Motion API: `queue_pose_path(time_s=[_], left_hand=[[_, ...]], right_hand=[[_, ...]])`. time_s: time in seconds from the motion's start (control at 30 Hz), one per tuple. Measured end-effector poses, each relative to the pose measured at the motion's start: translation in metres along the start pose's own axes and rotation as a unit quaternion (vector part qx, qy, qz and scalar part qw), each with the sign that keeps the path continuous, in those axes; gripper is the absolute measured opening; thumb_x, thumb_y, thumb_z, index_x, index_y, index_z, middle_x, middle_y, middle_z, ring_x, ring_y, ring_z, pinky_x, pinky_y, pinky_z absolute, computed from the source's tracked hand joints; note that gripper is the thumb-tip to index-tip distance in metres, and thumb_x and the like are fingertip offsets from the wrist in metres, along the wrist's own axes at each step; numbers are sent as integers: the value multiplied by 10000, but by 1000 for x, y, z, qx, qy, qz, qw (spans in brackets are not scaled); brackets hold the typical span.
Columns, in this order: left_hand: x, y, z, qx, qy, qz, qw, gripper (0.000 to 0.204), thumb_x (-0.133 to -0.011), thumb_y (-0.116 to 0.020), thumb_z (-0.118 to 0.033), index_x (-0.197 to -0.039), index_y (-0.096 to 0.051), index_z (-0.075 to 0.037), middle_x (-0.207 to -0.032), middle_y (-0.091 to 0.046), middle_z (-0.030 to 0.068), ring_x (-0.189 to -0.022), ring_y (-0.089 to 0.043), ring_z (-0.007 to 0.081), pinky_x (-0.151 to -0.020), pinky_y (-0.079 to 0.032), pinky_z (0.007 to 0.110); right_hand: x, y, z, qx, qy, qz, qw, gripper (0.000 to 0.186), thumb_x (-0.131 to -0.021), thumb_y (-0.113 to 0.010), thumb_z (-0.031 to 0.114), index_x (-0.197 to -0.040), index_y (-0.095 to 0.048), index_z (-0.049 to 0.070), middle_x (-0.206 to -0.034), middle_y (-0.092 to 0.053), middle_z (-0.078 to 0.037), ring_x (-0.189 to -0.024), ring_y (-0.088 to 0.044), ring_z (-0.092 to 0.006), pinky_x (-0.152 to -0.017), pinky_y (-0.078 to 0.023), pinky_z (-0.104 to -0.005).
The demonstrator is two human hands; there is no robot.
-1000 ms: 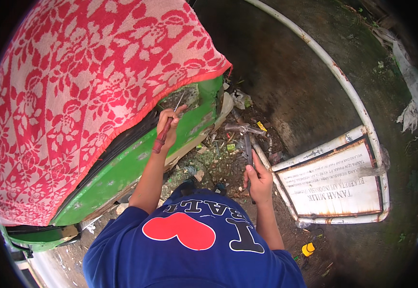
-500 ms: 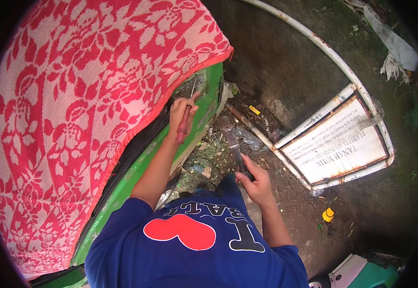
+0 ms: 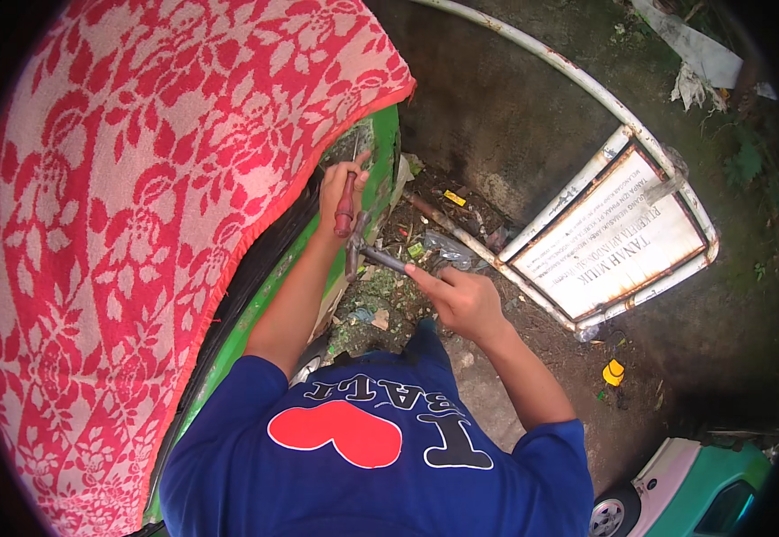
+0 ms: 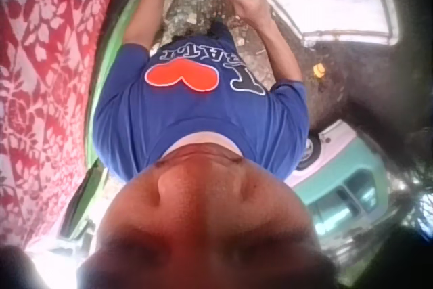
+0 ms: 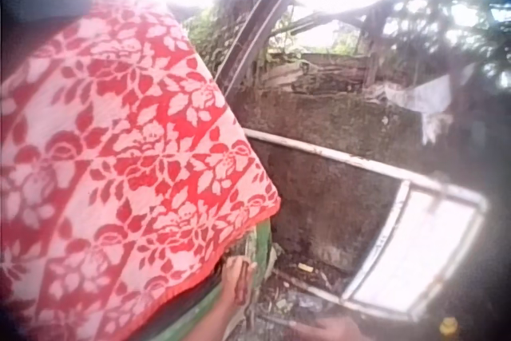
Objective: The person uses a hammer and a chisel to repeatedly strike a metal edge on a green object covered by a red patterned cloth. The person holds the chisel in place with one hand and strikes it with the hammer in the other hand throughout the clip.
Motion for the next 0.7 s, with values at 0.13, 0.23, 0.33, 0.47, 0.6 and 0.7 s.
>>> queue_pose_path(time_s=[0.13,0.23,0.33,0.47,0.6,0.7], left_hand=[[4,7,1,-1,-5,1,1000,279,-954,-600,-336,-943,-526,-67,-1178,-679,93,-887,-589,309,-817,-481,392],[2,8,2,14,-3,4,1000,279,-955,-598,-340,-943,-530,-69,-1154,-676,115,-884,-588,314,-818,-480,404],[2,6,5,21,13,4,1000,284,-954,-594,-354,-952,-539,-75,-1102,-668,120,-892,-590,322,-816,-478,418],[3,4,10,-1,7,0,1000,311,-978,-573,-330,-904,-519,-33,-1122,-667,182,-882,-589,295,-825,-462,392],[5,5,13,-23,1,-8,1000,285,-946,-596,-387,-961,-567,-104,-973,-628,130,-898,-603,348,-805,-476,440],[2,7,10,-10,8,-4,1000,275,-948,-595,-384,-963,-569,-111,-958,-623,133,-900,-603,347,-810,-474,440]], right_hand=[[9,12,21,-80,11,-20,997,460,-779,-741,86,-1220,-681,201,-702,-630,-62,-537,-596,-208,-451,-447,-328],[12,3,19,-110,-16,-42,993,453,-789,-741,90,-1225,-680,194,-698,-623,-63,-533,-589,-208,-457,-443,-327],[13,1,16,-138,-43,-64,987,443,-801,-736,85,-1228,-678,186,-702,-624,-64,-526,-581,-210,-461,-441,-324],[16,-1,14,-128,-48,-49,989,453,-794,-739,81,-1229,-678,191,-709,-623,-57,-529,-579,-213,-465,-444,-324],[10,-1,21,-120,21,-13,992,465,-789,-735,104,-1238,-674,209,-674,-588,-49,-513,-558,-215,-451,-428,-333],[-2,-1,31,-70,100,22,992,457,-800,-722,131,-1244,-671,228,-621,-520,-46,-484,-522,-219,-435,-407,-350]])
Point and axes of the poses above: each hand's wrist, its own x-axis away from the middle knuckle, its own y-axis out of the back of the hand, z = x × y, the point moved 6 cm from there along -x, towards the middle knuckle
